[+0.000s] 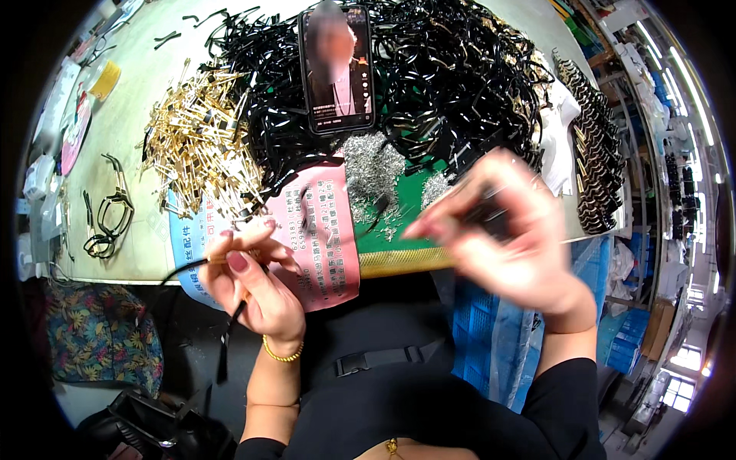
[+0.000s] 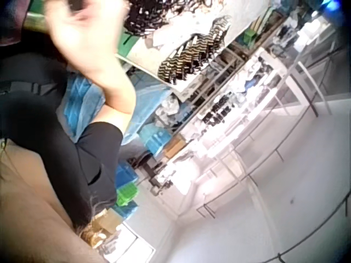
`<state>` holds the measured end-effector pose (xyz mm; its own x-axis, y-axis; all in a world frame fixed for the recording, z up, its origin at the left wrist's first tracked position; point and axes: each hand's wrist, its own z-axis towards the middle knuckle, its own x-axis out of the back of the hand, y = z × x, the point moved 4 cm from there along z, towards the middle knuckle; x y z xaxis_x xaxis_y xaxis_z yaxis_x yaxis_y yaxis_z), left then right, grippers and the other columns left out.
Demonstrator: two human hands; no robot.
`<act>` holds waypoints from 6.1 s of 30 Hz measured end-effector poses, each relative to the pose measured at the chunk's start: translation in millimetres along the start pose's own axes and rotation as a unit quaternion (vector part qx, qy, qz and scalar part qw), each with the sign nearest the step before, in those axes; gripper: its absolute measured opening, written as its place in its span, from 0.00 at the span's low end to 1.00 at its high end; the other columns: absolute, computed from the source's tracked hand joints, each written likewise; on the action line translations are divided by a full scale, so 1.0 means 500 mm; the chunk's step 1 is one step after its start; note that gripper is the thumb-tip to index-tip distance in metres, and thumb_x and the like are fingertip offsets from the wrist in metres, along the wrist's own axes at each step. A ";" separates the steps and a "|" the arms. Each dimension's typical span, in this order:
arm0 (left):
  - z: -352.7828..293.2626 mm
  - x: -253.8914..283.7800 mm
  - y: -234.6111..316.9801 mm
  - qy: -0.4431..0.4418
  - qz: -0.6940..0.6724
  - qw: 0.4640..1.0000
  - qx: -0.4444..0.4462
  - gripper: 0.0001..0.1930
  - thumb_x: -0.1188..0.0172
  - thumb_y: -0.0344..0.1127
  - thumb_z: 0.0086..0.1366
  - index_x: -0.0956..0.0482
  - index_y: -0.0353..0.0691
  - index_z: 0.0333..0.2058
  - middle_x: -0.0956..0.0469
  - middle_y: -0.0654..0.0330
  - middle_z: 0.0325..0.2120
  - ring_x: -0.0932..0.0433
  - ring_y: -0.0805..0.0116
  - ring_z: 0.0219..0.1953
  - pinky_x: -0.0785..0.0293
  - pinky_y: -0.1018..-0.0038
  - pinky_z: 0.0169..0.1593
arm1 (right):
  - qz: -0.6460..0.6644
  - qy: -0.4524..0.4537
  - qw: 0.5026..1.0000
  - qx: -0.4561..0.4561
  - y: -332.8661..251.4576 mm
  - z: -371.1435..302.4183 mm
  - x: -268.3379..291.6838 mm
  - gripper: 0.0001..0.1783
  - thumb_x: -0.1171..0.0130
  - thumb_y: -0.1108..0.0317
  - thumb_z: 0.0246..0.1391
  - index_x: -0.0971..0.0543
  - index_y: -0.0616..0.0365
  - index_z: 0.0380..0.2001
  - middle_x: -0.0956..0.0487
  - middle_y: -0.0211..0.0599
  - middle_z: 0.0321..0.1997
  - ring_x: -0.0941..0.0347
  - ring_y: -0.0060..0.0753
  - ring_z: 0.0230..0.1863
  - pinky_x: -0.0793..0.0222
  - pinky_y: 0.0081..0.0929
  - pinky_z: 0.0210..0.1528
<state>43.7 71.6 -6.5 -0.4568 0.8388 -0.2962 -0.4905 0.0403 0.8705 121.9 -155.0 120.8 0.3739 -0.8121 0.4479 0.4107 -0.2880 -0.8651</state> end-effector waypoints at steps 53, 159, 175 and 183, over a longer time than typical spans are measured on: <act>0.022 0.008 0.019 -0.044 0.207 0.966 0.149 0.06 0.56 0.27 0.79 0.36 0.31 0.49 0.23 0.51 0.45 0.15 0.64 0.43 0.14 0.76 0.41 | -0.292 -0.194 0.930 -0.114 0.095 -0.088 -0.061 0.33 0.44 0.69 0.62 0.32 0.30 0.70 0.29 0.39 0.36 0.22 0.45 0.26 0.24 0.41 0.27; 0.088 -0.029 -0.021 -0.029 0.035 0.988 0.145 0.15 0.54 0.38 0.81 0.32 0.39 0.60 0.32 0.68 0.27 0.40 0.89 0.21 0.44 0.89 0.17 | -0.376 -0.173 0.903 -0.116 0.103 -0.126 -0.063 0.28 0.38 0.65 0.57 0.27 0.41 0.62 0.30 0.43 0.39 0.22 0.41 0.35 0.24 0.36 0.28; 0.006 0.067 0.013 -0.224 0.480 0.846 -0.065 0.07 0.37 0.19 0.65 0.16 0.29 0.42 0.18 0.57 0.36 0.24 0.64 0.42 0.29 0.70 0.50 | -0.392 -0.192 0.893 -0.108 0.118 -0.104 -0.078 0.32 0.41 0.73 0.53 0.26 0.40 0.63 0.28 0.46 0.40 0.20 0.41 0.31 0.23 0.37 0.26; -0.086 0.039 0.060 -0.367 0.378 0.819 -0.227 0.16 0.26 0.43 0.59 0.24 0.53 0.41 0.15 0.73 0.43 0.21 0.65 0.51 0.30 0.50 0.64 | -0.431 -0.196 0.872 -0.121 0.114 -0.095 -0.090 0.37 0.41 0.70 0.59 0.32 0.29 0.71 0.31 0.42 0.36 0.24 0.42 0.25 0.26 0.36 0.23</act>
<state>-11.8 66.2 -3.2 -0.2710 0.6377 0.7210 -0.5750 -0.7080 0.4101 88.9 -158.8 40.6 0.2872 -0.0182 0.9577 0.5101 -0.8433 -0.1690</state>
